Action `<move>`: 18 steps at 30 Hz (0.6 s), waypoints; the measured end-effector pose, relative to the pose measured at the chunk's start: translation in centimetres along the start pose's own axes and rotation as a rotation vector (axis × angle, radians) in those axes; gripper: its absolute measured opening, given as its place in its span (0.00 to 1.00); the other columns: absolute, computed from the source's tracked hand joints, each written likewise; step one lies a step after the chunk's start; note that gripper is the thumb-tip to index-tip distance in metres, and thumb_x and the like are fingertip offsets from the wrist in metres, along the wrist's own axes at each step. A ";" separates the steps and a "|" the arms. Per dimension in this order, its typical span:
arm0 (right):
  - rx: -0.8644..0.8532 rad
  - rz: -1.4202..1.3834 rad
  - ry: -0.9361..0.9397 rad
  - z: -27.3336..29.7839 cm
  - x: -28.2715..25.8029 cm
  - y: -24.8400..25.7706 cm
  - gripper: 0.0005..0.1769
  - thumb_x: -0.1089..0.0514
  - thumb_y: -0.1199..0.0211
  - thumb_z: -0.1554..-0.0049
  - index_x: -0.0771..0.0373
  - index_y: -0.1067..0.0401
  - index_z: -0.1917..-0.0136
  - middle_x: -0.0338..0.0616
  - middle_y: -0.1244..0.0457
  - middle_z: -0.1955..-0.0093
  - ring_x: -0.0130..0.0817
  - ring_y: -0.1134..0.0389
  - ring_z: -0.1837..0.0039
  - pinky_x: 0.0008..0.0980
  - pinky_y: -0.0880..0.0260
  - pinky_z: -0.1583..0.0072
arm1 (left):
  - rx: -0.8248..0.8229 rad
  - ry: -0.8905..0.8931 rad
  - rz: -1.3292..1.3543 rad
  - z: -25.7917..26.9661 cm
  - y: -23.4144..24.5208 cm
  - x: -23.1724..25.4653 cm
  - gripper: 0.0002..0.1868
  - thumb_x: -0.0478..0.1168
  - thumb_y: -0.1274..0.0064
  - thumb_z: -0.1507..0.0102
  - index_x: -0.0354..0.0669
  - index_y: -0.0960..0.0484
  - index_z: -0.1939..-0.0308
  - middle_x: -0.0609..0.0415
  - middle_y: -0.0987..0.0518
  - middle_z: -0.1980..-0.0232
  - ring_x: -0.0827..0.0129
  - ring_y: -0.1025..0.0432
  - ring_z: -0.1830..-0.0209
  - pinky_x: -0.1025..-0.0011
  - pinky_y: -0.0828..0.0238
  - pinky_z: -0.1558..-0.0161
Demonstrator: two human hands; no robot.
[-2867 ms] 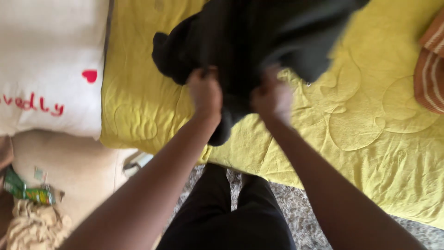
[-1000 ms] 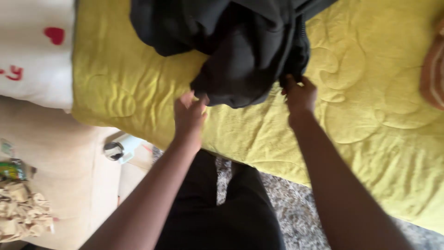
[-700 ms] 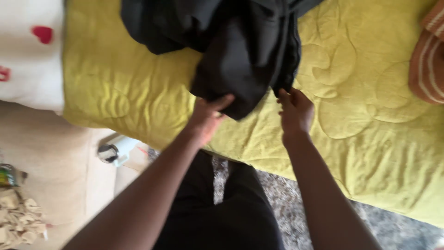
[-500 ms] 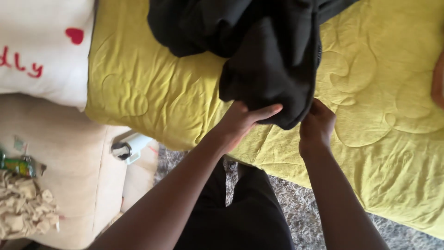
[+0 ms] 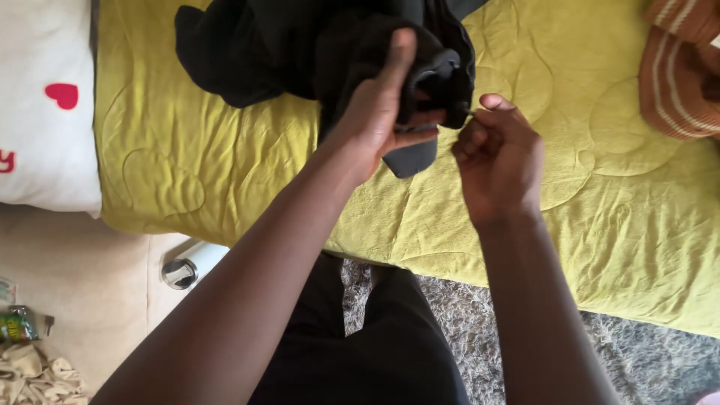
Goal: Folding a black zip-up hoodie on a bed.
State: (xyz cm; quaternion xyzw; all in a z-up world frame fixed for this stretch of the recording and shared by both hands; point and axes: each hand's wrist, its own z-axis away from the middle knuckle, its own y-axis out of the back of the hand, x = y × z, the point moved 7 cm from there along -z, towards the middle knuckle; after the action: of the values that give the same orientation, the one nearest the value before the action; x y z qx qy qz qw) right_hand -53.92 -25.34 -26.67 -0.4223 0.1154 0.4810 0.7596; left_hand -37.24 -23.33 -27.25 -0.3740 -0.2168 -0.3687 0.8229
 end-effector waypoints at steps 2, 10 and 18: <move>-0.021 0.019 -0.010 0.3 0.3 -1.2 0.04 0.65 0.45 0.40 0.59 0.31 0.51 0.37 0.44 0.69 0.28 0.42 0.64 0.28 0.40 0.58 | 0.055 0.073 -0.156 -0.2 -0.3 -0.4 0.49 0.76 0.54 0.40 0.29 0.19 0.43 0.38 0.15 0.49 0.58 0.15 0.52 0.58 0.17 0.52; -0.019 0.167 0.061 1.1 1.1 -1.9 0.07 0.68 0.45 0.39 0.60 0.41 0.56 0.38 0.43 0.67 0.28 0.41 0.64 0.30 0.38 0.58 | 0.153 0.035 -0.345 -4.6 1.5 -2.2 0.42 0.52 0.22 0.72 0.27 0.13 0.60 0.36 0.11 0.59 0.51 0.13 0.60 0.56 0.15 0.61; 0.024 0.050 0.069 1.5 1.7 -0.5 0.08 0.68 0.47 0.39 0.58 0.41 0.57 0.38 0.45 0.67 0.28 0.43 0.64 0.31 0.41 0.58 | 0.194 0.124 -0.754 -3.3 -1.2 0.4 0.28 0.48 0.18 0.55 0.31 0.13 0.62 0.47 0.14 0.64 0.69 0.20 0.68 0.79 0.26 0.65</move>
State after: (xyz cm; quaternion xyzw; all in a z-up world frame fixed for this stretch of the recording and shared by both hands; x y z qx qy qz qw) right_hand -52.98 -23.18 -26.49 -0.4267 0.1576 0.4834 0.7480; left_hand -37.64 -26.60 -28.54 -0.1657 -0.3227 -0.6449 0.6727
